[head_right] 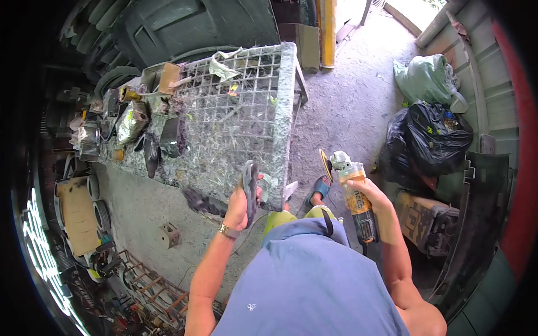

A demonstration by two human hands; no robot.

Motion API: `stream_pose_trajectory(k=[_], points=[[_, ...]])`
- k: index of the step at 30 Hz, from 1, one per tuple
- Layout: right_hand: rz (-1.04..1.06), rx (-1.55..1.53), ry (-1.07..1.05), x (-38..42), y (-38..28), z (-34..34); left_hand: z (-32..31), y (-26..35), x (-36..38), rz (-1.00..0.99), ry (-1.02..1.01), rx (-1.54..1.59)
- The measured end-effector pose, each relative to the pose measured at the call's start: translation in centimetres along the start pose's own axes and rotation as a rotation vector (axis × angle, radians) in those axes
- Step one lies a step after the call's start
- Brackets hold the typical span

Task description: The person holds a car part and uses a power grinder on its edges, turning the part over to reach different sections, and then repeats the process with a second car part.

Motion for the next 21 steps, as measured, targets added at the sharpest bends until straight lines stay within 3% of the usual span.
stream_pose_trajectory(k=[3, 8, 14, 19, 21], points=[[0.021, 0.004, 0.013, 0.5, 0.3, 0.2, -0.1, 0.6, 0.3, -0.008, -0.010, -0.295], [0.011, 0.001, 0.048, 1.2, 0.6, 0.6, -0.1, -0.1, 0.0, 0.013, -0.077, -0.234], [0.007, -0.009, 0.087, 1.5, 0.7, 0.0, -0.4, 0.4, 0.4, -0.066, -0.141, -0.553], [0.016, -0.027, 0.081, 1.3, 0.8, -0.4, 0.4, 0.0, 0.5, -0.352, -0.181, -0.818], [0.010, -0.021, 0.075, 1.3, 0.8, -0.5, -0.1, 0.2, 0.8, -0.362, -0.191, -0.801]])
Point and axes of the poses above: each hand's wrist, its own x-axis away from the middle knuckle, its own z-axis out of the back of the hand, y = z × x, the point moved 2 cm from there along -x, towards the middle knuckle, and after that the axes turned 6 degrees about -x, right-handed, at the moved point
